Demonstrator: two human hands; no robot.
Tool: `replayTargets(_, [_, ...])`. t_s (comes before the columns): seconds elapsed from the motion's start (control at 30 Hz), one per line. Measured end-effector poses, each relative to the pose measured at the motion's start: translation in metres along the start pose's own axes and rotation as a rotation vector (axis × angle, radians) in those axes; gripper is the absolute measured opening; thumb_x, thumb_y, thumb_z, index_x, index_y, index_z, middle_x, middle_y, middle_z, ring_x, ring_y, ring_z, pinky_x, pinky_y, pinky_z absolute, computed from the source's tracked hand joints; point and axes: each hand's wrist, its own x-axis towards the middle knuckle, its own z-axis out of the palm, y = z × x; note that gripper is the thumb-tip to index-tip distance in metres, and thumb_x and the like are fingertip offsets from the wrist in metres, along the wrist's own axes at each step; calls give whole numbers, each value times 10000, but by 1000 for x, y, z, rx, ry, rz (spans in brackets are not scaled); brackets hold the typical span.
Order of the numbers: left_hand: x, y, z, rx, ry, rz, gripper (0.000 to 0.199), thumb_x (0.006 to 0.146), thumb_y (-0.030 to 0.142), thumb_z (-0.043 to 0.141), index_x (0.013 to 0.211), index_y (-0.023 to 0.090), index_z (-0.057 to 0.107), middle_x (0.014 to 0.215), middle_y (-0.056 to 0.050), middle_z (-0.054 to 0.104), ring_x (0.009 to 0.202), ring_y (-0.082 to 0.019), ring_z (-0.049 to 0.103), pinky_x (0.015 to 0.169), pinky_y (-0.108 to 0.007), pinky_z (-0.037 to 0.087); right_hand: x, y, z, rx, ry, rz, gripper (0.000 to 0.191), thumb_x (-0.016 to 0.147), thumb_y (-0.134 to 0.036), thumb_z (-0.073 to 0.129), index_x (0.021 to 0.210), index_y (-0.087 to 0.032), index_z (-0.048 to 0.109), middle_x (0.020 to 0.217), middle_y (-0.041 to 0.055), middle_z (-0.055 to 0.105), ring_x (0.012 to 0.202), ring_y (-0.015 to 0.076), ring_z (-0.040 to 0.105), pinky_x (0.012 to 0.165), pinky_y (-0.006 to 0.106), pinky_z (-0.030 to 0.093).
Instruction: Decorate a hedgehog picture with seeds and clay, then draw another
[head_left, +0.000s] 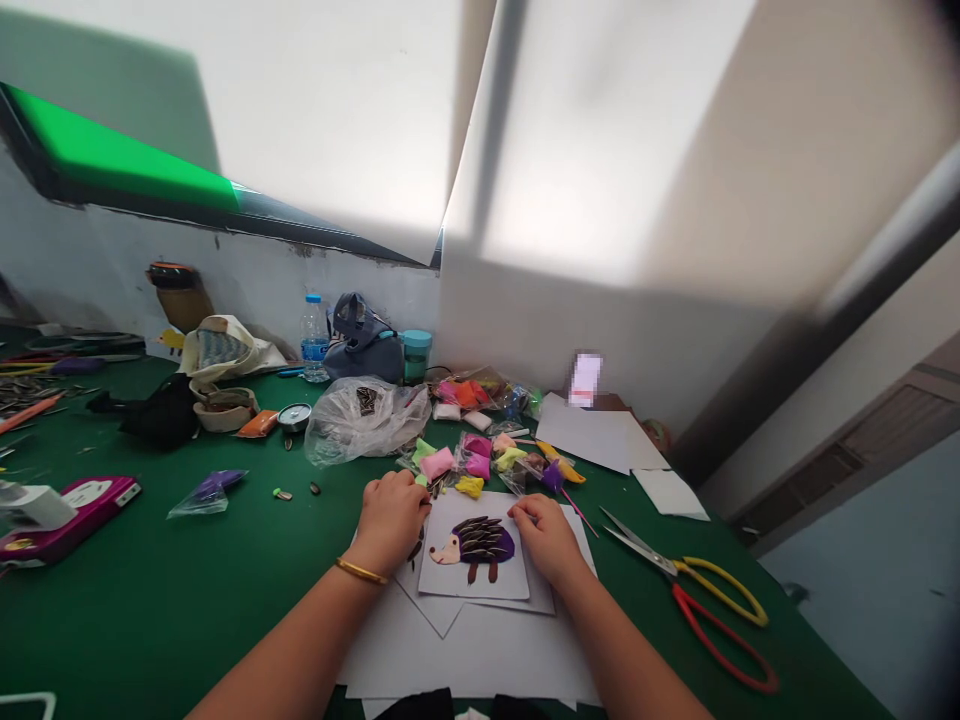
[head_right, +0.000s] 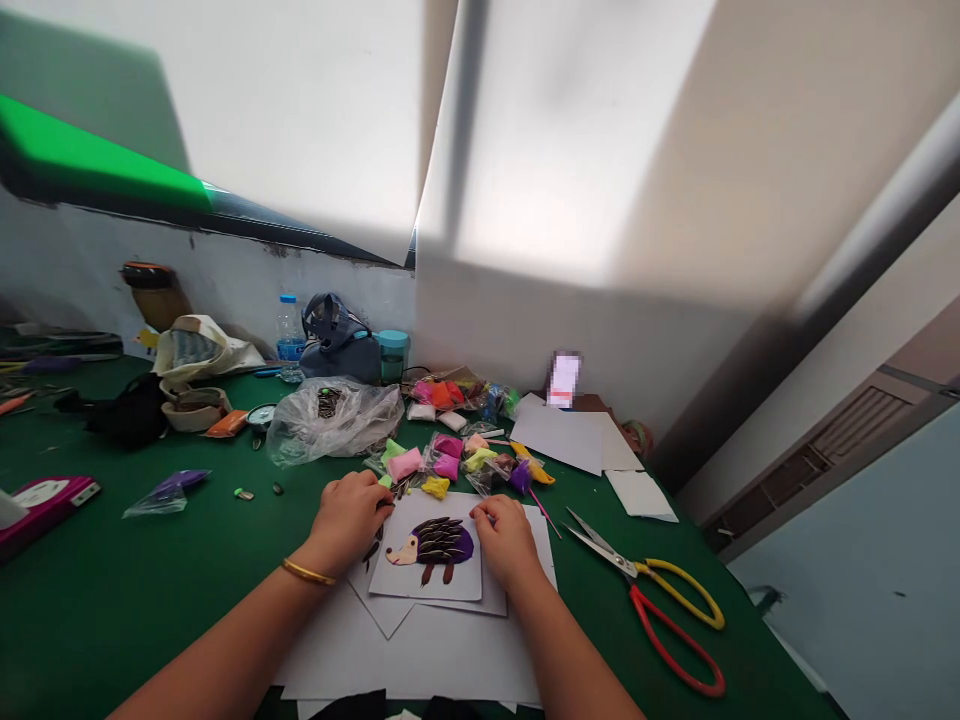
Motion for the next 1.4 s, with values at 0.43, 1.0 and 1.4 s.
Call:
replayTargets(0.43, [-15, 41, 3, -271, 112, 278, 218, 976, 230, 457, 876, 211, 650, 849, -60, 645, 839, -209, 576, 773, -334, 411, -14, -18, 1, 139, 66, -223, 181, 889, -344, 589, 959, -259, 732, 1072, 78, 647, 1091, 251, 547, 968, 390, 437])
replayTargets(1.0, [-15, 38, 14, -428, 169, 215, 252, 959, 187, 456, 1092, 217, 668, 1096, -79, 715, 1011, -226, 640, 914, -365, 458, -9, -4, -6, 70, 151, -52, 101, 771, -233, 523, 682, -231, 571, 917, 60, 648, 947, 245, 572, 868, 367, 448])
replayTargets(1.4, [-8, 24, 5, -215, -95, 15, 353, 929, 132, 434, 1206, 200, 642, 1023, -71, 742, 932, -219, 663, 819, -322, 440, -7, 1, 7, -40, 79, -23, 130, 777, -183, 543, 695, -227, 634, 976, 59, 658, 1002, 248, 565, 884, 352, 435])
